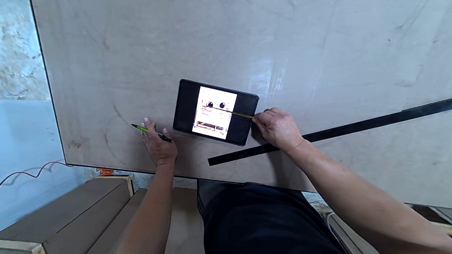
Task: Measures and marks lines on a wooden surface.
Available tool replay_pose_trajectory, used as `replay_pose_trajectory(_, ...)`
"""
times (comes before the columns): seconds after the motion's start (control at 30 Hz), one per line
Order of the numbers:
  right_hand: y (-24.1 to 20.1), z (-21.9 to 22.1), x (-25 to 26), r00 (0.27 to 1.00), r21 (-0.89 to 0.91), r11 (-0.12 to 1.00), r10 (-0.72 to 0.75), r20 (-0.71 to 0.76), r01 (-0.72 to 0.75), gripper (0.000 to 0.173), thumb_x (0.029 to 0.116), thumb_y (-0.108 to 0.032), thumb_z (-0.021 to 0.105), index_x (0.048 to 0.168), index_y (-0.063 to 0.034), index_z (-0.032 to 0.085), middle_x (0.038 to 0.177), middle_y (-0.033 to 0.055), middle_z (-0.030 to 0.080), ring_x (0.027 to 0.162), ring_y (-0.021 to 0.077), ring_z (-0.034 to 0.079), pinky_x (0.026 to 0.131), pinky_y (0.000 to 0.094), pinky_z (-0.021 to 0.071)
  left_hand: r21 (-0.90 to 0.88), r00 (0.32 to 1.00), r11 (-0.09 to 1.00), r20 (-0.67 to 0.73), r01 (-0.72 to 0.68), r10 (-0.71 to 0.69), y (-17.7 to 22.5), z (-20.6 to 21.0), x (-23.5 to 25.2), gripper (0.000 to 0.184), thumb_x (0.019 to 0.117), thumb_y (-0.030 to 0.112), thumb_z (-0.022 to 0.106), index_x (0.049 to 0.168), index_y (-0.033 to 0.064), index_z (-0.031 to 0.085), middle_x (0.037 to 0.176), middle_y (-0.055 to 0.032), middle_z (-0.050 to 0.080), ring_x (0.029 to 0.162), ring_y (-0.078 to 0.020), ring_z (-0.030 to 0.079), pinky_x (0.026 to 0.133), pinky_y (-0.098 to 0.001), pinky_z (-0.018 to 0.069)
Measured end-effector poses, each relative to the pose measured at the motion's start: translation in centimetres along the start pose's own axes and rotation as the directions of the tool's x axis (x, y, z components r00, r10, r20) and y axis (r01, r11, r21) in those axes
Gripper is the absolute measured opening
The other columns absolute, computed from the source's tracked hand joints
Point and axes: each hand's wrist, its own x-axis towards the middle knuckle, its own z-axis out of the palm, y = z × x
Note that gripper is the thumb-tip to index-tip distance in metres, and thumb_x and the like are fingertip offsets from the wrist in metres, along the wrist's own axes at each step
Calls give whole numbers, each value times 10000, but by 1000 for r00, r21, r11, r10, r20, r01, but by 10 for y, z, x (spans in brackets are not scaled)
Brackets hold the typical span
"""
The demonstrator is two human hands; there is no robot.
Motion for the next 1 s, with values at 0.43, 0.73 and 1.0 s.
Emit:
replay_pose_trajectory(0.43,0,0,0,1000,-5,1000,-2,12,2,274,1059,-257,529,997,-99,745,916,70,742,964,266,708,845,421,564,-6,1000,1000,-8,-11,11,-1,1,-1,522,1086,336,429,1502,21,432,1594,-145,449,1537,-265,334,1285,-422,197)
replay_pose_trajectory(0.73,0,-1,0,1000,-10,1000,1,15,-1,287,1066,-272,520,992,-108,743,920,62,747,970,259,710,847,424,561,-18,1000,1000,-7,-15,15,-1,2,-1,519,1083,336,429,1483,6,448,1602,-160,434,1540,-274,326,1284,-432,192)
replay_pose_trajectory(1.0,0,0,0,1000,-7,1000,3,14,-3,287,1064,-272,523,987,-104,743,917,65,746,956,263,710,839,426,565,4,1000,1000,1,-8,8,-3,1,0,522,1085,347,422,1490,19,441,1588,-148,455,1537,-267,333,1285,-434,193)
